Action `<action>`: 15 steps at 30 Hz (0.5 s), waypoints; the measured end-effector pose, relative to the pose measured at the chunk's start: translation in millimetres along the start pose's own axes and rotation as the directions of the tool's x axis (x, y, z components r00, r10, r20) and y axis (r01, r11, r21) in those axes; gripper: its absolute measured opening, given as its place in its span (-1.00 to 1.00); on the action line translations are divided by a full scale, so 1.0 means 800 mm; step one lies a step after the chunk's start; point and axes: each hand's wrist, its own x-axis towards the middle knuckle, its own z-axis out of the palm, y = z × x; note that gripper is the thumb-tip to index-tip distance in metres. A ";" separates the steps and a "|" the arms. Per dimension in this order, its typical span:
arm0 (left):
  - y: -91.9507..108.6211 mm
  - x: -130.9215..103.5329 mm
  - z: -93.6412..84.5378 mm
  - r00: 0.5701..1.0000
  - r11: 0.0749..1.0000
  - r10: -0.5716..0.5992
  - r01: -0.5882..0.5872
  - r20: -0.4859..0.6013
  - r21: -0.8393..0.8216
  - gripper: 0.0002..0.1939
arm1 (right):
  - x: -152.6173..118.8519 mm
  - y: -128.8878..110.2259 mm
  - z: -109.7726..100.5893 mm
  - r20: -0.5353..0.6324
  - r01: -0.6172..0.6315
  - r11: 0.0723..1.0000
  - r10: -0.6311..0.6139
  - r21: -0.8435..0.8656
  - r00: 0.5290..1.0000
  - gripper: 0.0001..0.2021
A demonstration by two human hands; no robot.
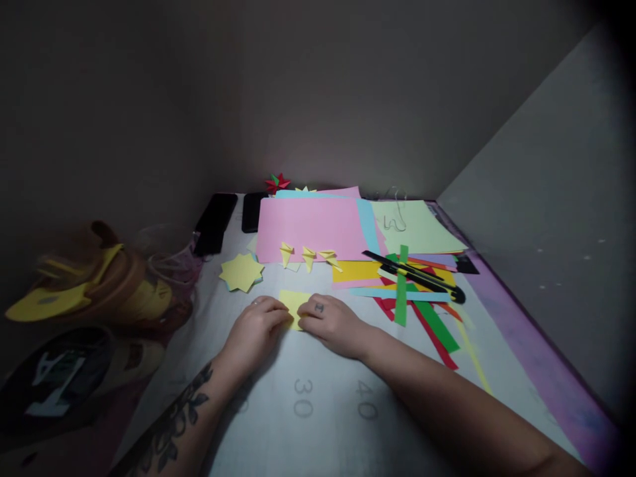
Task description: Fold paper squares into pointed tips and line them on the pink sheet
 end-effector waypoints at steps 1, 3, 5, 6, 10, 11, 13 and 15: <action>-0.001 0.000 0.000 1.000 1.000 0.024 -0.024 0.009 -0.004 -0.70 | -0.001 0.001 0.000 0.006 0.012 1.000 -0.012 -0.023 1.000 -0.75; -0.002 -0.001 0.000 0.995 0.995 0.094 -0.094 0.035 -0.013 -0.69 | -0.004 0.005 -0.002 0.009 0.020 0.999 -0.019 -0.034 1.000 -0.72; -0.002 -0.001 -0.001 0.984 0.986 0.165 -0.164 0.063 -0.022 -0.71 | -0.009 0.009 -0.006 0.009 0.014 1.000 -0.014 -0.001 1.000 -0.72; -0.002 -0.001 -0.001 0.979 0.982 0.188 -0.187 0.078 -0.023 -0.72 | -0.011 0.012 -0.007 0.009 0.007 1.000 -0.008 0.030 1.000 -0.74; 0.001 -0.001 -0.005 0.965 0.974 0.226 -0.227 0.130 -0.007 -0.73 | -0.013 0.016 -0.009 0.019 -0.100 0.970 0.098 0.222 0.995 -0.81; 0.001 -0.001 -0.006 0.962 0.972 0.230 -0.233 0.143 0.002 -0.73 | -0.012 0.016 -0.008 0.032 -0.141 0.955 0.137 0.259 0.990 -0.83; 0.003 0.000 -0.008 0.958 0.970 0.236 -0.243 0.166 0.025 -0.69 | -0.008 0.014 -0.006 0.063 -0.219 0.928 0.210 0.300 0.976 -0.85; 0.005 0.000 -0.010 0.954 0.967 0.239 -0.250 0.184 0.042 -0.66 | -0.005 0.012 -0.004 0.078 -0.288 0.904 0.278 0.316 0.957 -0.85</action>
